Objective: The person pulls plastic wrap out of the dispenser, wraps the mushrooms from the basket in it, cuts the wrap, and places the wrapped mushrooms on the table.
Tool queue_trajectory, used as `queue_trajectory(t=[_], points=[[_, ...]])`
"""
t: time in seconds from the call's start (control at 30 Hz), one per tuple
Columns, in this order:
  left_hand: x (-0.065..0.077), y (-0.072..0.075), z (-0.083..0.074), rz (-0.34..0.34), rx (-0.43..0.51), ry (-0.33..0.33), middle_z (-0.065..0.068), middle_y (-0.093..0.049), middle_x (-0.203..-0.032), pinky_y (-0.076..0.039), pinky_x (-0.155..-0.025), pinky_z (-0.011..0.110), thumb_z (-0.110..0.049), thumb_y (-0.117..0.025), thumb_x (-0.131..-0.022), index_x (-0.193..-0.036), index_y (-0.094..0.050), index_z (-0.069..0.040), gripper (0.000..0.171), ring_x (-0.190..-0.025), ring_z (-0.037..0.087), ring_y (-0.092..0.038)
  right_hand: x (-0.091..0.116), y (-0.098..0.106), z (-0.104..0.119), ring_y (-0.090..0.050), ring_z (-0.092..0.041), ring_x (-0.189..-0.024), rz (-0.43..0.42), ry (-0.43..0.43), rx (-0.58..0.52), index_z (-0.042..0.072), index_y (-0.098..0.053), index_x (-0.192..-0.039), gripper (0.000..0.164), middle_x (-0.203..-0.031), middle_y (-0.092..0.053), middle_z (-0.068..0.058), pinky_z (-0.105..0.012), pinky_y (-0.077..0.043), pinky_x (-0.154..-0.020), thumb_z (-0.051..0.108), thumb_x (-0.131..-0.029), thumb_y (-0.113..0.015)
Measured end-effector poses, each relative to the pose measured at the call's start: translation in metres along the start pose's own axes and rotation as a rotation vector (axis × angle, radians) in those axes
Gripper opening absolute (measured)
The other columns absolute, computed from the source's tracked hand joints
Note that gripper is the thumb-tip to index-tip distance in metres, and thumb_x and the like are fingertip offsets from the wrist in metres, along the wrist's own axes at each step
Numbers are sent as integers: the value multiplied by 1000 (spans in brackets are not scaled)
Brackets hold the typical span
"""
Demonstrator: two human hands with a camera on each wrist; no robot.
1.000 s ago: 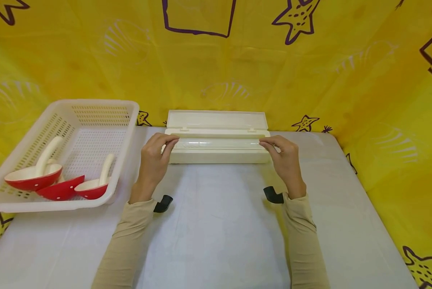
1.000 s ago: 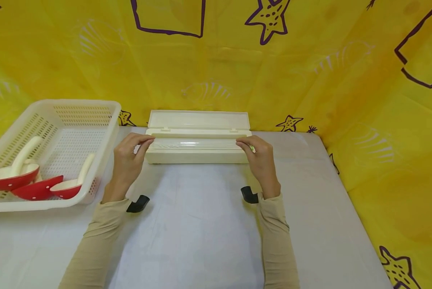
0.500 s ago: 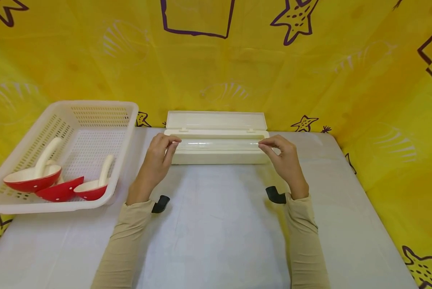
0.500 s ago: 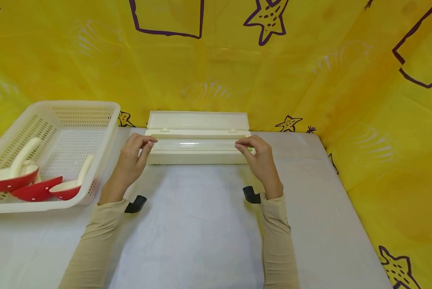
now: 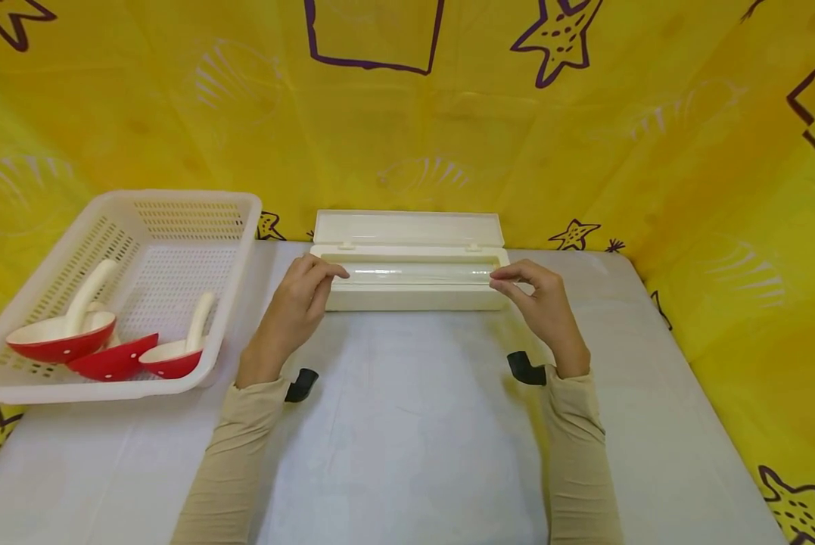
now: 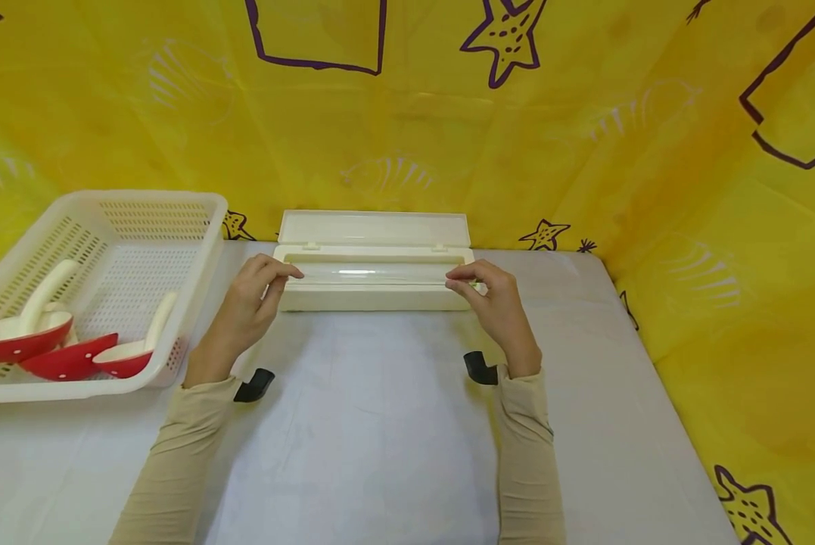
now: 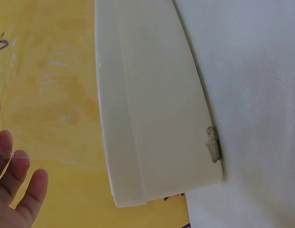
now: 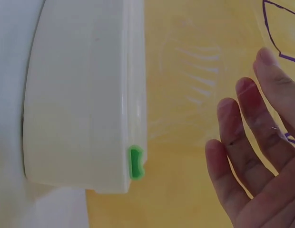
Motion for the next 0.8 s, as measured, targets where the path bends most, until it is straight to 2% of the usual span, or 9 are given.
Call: queue_trajectory(t=[0.1, 0.2, 0.27, 0.37, 0.5, 0.63, 0.8], points=[[1, -3, 3, 27, 8, 36, 12, -59, -96, -39, -79, 31, 0, -56, -97, -105, -68, -1, 15, -94, 26, -50, 1, -1, -2, -60, 9, -88, 29, -25, 10, 2, -75, -97, 11, -95, -74, -13, -16, -48, -83, 1, -87, -72], [1, -3, 3, 22, 2, 35, 13, -59, -94, -40, -79, 33, 2, -66, -91, -106, -66, 0, 15, -93, 27, -51, 2, -2, -4, -59, 8, -89, 61, -52, 27, 4, -75, -99, 11, -97, -73, -11, -16, -49, -84, 5, -89, -71], [0, -1, 2, 7, -8, 27, 14, -58, -90, -41, -79, 33, 5, -71, -86, -108, -65, 2, 23, -89, 27, -52, 2, -3, -4, -59, 7, -88, 79, -61, 38, 4, -74, -100, 11, -97, -73, -10, -17, -49, -84, 7, -91, -70], [-1, 2, 4, -23, -20, 36, 14, -58, -86, -43, -77, 34, 9, -71, -84, -114, -63, 4, 32, -85, 25, -53, 3, -5, -5, -59, 3, -87, 102, -79, 39, 5, -74, -100, 10, -97, -73, -9, -20, -49, -85, 10, -91, -71], [-1, 7, 7, -76, -19, 53, 15, -60, -86, -44, -77, 33, 6, -73, -84, -113, -66, 3, 31, -84, 26, -55, 3, -5, -6, -61, -9, -87, 115, -89, 30, 6, -73, -98, 14, -96, -73, -11, -18, -47, -86, 10, -85, -78], [-1, 11, 8, -108, 0, 61, 17, -63, -88, -42, -82, 27, 5, -75, -83, -100, -71, 3, 18, -88, 30, -57, 2, -3, -4, -63, -17, -82, 70, -44, 37, 3, -74, -97, 17, -93, -73, -14, -13, -48, -79, 3, -80, -80], [-1, 13, 10, -115, -5, 76, 17, -68, -91, -48, -85, 36, 2, -76, -82, -93, -71, 2, 11, -91, 33, -61, -1, 2, -4, -60, -6, -76, -25, 1, 76, -1, -75, -100, 20, -90, -73, -16, -5, -46, -71, -1, -80, -77]])
Point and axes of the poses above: each hand's wrist, its own x-axis away from the middle knuckle, its own y-axis out of the back of the hand, z = x × y, the point moved 9 cm from there along -x, towards the middle knuckle
